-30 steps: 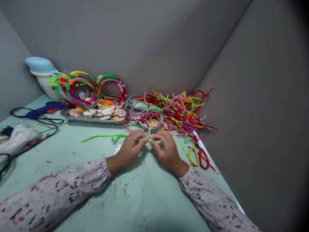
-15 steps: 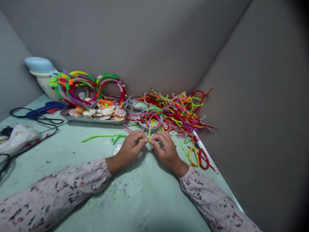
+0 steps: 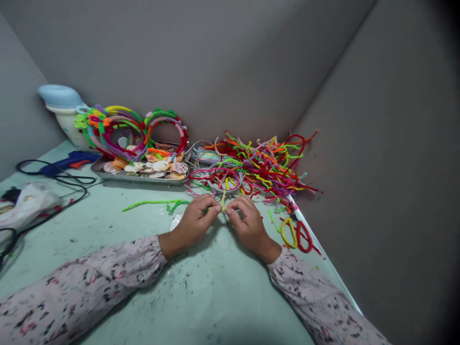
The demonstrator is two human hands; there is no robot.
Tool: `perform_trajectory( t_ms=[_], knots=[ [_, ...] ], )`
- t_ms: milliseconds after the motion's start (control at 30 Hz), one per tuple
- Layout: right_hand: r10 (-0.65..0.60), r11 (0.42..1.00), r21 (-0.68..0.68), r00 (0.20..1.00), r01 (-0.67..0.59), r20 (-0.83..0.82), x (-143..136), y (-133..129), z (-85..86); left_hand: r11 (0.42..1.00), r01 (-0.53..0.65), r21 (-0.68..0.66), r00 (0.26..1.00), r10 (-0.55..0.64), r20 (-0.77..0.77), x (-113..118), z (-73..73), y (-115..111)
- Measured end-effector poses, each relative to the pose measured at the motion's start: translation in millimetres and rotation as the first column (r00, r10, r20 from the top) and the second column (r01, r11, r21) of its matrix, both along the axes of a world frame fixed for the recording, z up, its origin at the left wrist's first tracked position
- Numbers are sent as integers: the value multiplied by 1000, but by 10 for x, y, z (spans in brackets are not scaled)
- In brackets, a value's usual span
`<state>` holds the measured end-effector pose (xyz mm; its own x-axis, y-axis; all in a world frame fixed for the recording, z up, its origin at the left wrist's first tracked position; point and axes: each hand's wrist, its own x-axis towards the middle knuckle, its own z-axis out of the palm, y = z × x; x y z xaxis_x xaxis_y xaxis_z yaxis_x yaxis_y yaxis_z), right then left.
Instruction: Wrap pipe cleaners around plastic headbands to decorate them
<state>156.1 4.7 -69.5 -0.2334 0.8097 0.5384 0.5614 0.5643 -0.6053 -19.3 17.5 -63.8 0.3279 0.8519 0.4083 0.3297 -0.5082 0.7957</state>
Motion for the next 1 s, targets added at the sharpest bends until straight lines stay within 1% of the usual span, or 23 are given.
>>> perform_trajectory(
  t_ms=[133,433,667,1000],
  knots=[
    [4,1000,-15,1000,-4,-2,-1,2,6,1000,-6,-1,1000,6,-4,2,18,-6],
    [19,999,-47,1000,-20,-14,25,14,2,1000,-2,4,1000,2,-3,3,-5,-3],
    [33,998,-59,999,-35,-28,17,22,-15,1000,2,5,1000,-2,-15,3,11,-5],
    [30,996,-83,999,-33,-32,29,14,13,1000,3,-3,1000,-3,-13,-7,4,-11]
  ],
)
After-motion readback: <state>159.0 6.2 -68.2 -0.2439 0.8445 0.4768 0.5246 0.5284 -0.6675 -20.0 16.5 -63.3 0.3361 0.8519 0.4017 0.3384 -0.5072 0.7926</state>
